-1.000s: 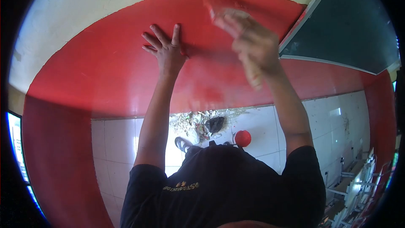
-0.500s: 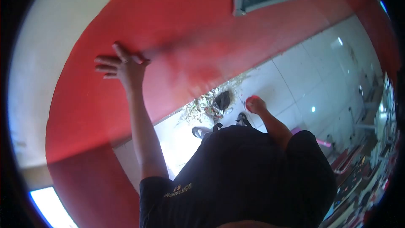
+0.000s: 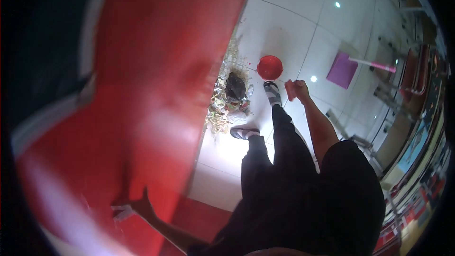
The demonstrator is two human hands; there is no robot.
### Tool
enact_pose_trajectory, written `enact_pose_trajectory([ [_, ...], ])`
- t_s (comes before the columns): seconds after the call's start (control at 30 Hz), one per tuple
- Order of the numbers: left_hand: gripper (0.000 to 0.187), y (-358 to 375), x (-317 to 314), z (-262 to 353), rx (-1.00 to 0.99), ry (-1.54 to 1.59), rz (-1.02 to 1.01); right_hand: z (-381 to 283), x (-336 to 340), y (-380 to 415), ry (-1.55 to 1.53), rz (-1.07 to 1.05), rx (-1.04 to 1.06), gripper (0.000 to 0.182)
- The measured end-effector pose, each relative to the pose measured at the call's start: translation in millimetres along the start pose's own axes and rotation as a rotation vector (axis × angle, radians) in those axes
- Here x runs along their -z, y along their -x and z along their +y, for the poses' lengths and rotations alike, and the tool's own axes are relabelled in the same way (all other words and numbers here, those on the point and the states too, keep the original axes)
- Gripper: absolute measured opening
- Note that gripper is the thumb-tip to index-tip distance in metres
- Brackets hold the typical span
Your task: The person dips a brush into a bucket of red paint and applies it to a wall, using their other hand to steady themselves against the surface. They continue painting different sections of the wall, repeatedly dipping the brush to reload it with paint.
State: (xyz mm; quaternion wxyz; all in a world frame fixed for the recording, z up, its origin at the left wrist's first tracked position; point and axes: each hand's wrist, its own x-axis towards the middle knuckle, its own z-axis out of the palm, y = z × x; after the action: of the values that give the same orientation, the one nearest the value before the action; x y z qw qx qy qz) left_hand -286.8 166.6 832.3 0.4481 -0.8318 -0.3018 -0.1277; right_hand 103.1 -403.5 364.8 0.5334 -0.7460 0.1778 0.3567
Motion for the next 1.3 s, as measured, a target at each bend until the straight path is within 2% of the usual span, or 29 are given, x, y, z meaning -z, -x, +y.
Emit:
enact_pose_trajectory([
  [0.07,0.172,21.9,-25.5,15.5,-0.133,-0.027,-0.017,20.4,-29.9,-45.3,-0.007,0.233,0.018,0.010],
  [0.1,0.172,24.8,-34.7,6.3,-0.167,-0.020,-0.022,44.2,-43.9,-76.3,-0.054,0.323,0.154,0.008],
  [0.13,0.169,21.6,-40.1,-11.9,0.005,-0.046,-0.352,67.0,-57.7,-104.6,-0.093,0.409,0.291,0.007],
  [0.2,0.165,8.7,-54.1,-21.1,0.378,-0.132,-0.999,88.7,-82.0,-149.2,-0.258,0.487,0.267,0.009],
  [0.33,0.160,9.2,-89.4,18.9,0.312,-0.184,-0.993,128.9,-118.9,-208.3,-0.127,0.508,0.181,0.016],
  [0.4,0.157,13.5,-100.4,32.6,0.289,-0.204,-0.987,147.5,-133.1,-226.4,-0.131,0.515,0.242,0.013],
  [0.53,0.151,18.8,-118.9,51.4,0.266,-0.213,-0.954,174.7,-153.3,-248.3,-0.035,0.524,0.149,0.006],
  [0.6,0.148,28.1,-122.7,57.5,0.270,-0.204,-0.939,185.6,-152.6,-259.2,-0.098,0.507,0.163,0.006],
  [0.7,0.144,15.3,-120.1,50.4,0.242,-0.208,-0.906,211.3,-158.1,-253.3,-0.360,0.489,0.173,0.011],
  [0.73,0.142,12.4,-121.2,49.0,0.233,-0.202,-0.896,202.0,-156.5,-243.6,-0.362,0.493,0.170,0.011],
  [0.8,0.139,11.0,-120.2,45.8,0.231,-0.191,-0.871,181.5,-154.4,-226.4,-0.106,0.621,0.436,0.019],
  [0.83,0.138,11.2,-116.9,42.6,0.234,-0.190,-0.857,191.6,-152.5,-225.5,-0.045,0.574,0.326,0.023],
  [0.87,0.136,10.1,-113.2,38.6,0.233,-0.190,-0.844,200.2,-149.3,-223.8,-0.051,0.570,0.325,0.023],
  [0.93,0.133,9.0,-107.4,33.4,0.228,-0.184,-0.822,203.3,-143.0,-219.7,0.176,0.365,0.293,0.028],
  [0.97,0.131,8.4,-106.0,31.7,0.226,-0.179,-0.811,204.9,-147.0,-216.2,0.214,0.470,0.356,0.023],
  [1.1,0.125,10.2,-96.4,24.8,0.217,-0.162,-0.775,194.3,-149.1,-203.4,0.051,0.479,0.260,0.016],
  [1.17,0.122,9.1,-92.7,22.7,0.212,-0.153,-0.754,195.4,-148.6,-207.4,0.110,0.518,0.368,0.016],
  [1.3,0.116,8.6,-88.1,22.6,0.201,-0.129,-0.717,204.3,-143.5,-212.2,0.212,0.483,0.385,0.017],
])
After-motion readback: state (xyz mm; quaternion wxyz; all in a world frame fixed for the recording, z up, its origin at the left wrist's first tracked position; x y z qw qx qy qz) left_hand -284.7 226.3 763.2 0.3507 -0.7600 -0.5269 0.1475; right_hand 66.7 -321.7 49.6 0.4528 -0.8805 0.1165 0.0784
